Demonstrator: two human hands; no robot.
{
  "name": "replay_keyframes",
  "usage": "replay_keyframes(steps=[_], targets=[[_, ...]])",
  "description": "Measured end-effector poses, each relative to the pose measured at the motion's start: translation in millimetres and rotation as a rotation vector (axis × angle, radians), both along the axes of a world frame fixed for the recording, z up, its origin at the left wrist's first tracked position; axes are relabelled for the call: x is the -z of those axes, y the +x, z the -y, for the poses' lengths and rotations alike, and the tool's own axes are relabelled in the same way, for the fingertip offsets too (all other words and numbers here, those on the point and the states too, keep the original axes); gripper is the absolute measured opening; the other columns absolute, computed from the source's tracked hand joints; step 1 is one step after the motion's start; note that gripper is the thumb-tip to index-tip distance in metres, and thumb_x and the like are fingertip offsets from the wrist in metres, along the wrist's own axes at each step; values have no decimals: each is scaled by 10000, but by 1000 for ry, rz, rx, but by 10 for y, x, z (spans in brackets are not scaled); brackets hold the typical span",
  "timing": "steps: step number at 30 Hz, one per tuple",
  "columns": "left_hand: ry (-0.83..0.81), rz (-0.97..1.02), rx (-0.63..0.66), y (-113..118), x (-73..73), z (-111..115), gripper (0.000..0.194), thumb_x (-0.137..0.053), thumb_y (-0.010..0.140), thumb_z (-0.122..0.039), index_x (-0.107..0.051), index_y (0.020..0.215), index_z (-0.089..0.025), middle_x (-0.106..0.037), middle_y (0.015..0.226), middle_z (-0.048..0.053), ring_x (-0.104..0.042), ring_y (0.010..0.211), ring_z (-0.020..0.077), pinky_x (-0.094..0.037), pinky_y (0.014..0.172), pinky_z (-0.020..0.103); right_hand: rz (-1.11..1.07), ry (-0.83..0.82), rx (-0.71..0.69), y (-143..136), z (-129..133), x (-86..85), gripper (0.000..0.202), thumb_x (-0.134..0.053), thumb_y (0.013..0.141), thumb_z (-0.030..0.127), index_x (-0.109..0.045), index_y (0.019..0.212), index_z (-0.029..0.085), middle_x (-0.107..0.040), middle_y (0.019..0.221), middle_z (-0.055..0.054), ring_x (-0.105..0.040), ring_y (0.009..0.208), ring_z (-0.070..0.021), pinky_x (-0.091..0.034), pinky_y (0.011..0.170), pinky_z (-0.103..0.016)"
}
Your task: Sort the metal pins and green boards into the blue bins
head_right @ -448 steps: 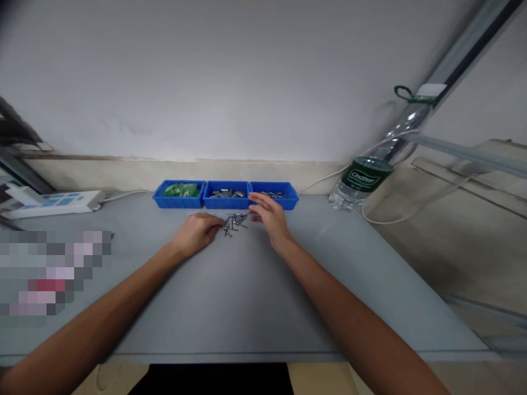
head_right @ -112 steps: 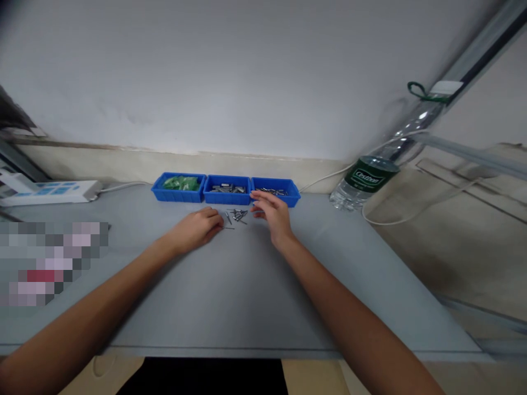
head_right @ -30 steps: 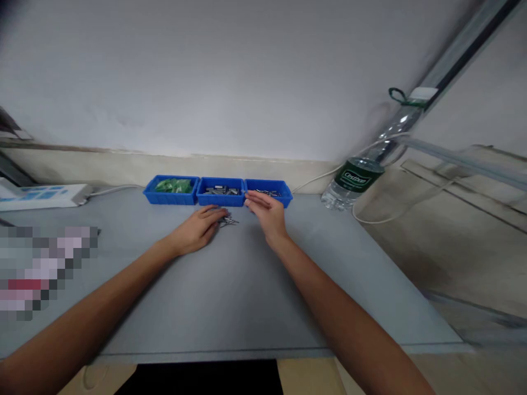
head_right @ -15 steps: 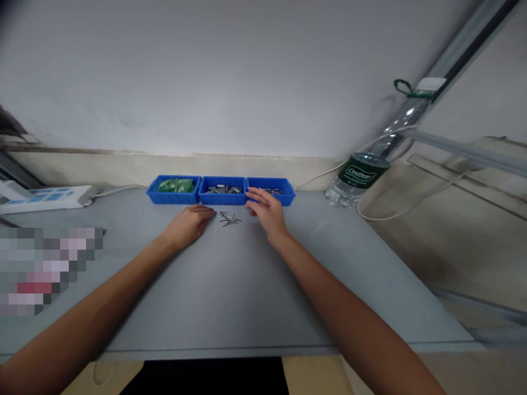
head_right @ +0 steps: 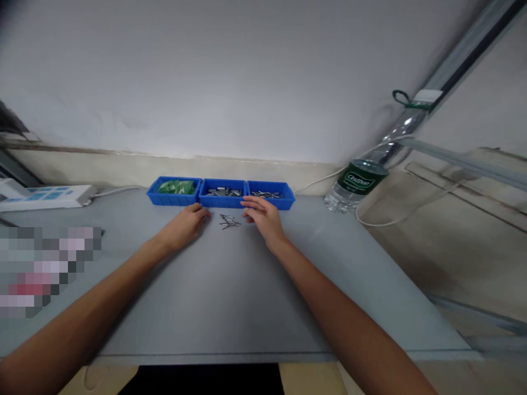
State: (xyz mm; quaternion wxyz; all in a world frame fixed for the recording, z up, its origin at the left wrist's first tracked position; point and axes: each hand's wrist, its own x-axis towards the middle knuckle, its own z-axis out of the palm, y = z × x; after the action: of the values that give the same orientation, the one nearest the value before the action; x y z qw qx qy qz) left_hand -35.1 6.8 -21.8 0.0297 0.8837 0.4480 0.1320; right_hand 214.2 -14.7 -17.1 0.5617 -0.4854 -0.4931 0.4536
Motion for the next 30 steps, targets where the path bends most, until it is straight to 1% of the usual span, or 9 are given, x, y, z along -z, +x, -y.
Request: replay_keyframes(steps=[4,7,10,12,15,18,20,25,30], targets=[[-16,66,25,-3,-63,49,324,-513,889,-92,-653,1180,-117,-643,1126,157,-659,1002,283,-554,948,433,-4,-3,-8,8,-2,4,369,-762,666,313,-761,1029,244,-785,1080,-61,-698,768,-171,-533,718,-335],[-39,60,32,-19,-60,56,421,-540,811,-36,-658,1206,-124,-640,1159,155,-678,953,264,-570,903,414,4,-7,-22,9,-9,18,365,-761,668,315,-762,1026,246,-786,1073,-61,-691,751,-168,-531,705,-333],[-20,107,65,-14,-43,44,468,-514,790,12,-683,1199,-139,-682,1135,143,-691,963,255,-572,906,406,4,-6,-36,8,-16,29,360,-767,667,320,-765,1019,246,-790,1060,-61,-692,742,-168,-532,695,-328],[-32,224,119,14,-52,47,438,-512,812,10,-711,1165,-156,-726,1103,120,-701,956,232,-578,906,384,11,-2,-42,5,-18,31,345,-773,667,327,-770,1001,241,-794,1038,-58,-695,735,-167,-534,690,-323],[-77,485,169,89,-100,79,296,-553,859,-50,-754,1033,-181,-775,1027,76,-719,895,193,-603,851,337,57,10,-93,-8,-9,29,299,-783,685,335,-780,965,231,-803,939,-51,-694,722,-168,-539,690,-317],[-133,776,122,168,-147,126,103,-665,861,-162,-755,909,-174,-787,933,65,-741,846,187,-632,827,330,107,15,-202,-42,20,31,270,-813,689,321,-788,945,239,-809,888,-43,-712,753,-180,-554,720,-323],[-190,922,73,203,-163,151,79,-751,825,-240,-748,863,-171,-788,892,60,-755,832,194,-648,851,348,94,5,-280,-70,45,39,275,-843,688,323,-792,946,241,-813,896,-45,-732,796,-188,-568,764,-335],[-308,1049,39,237,-166,182,238,-844,755,-367,-730,818,-167,-790,877,67,-772,831,213,-662,878,386,-51,-38,-408,-102,93,48,304,-889,698,375,-802,952,233,-814,930,-55,-747,810,-186,-580,818,-357],[-305,1044,34,266,-145,187,183,-822,766,-304,-717,818,-164,-782,884,63,-768,824,201,-657,861,353,-114,-76,-425,-102,107,10,262,-897,681,371,-822,887,228,-806,904,-50,-731,788,-169,-567,797,-331]])
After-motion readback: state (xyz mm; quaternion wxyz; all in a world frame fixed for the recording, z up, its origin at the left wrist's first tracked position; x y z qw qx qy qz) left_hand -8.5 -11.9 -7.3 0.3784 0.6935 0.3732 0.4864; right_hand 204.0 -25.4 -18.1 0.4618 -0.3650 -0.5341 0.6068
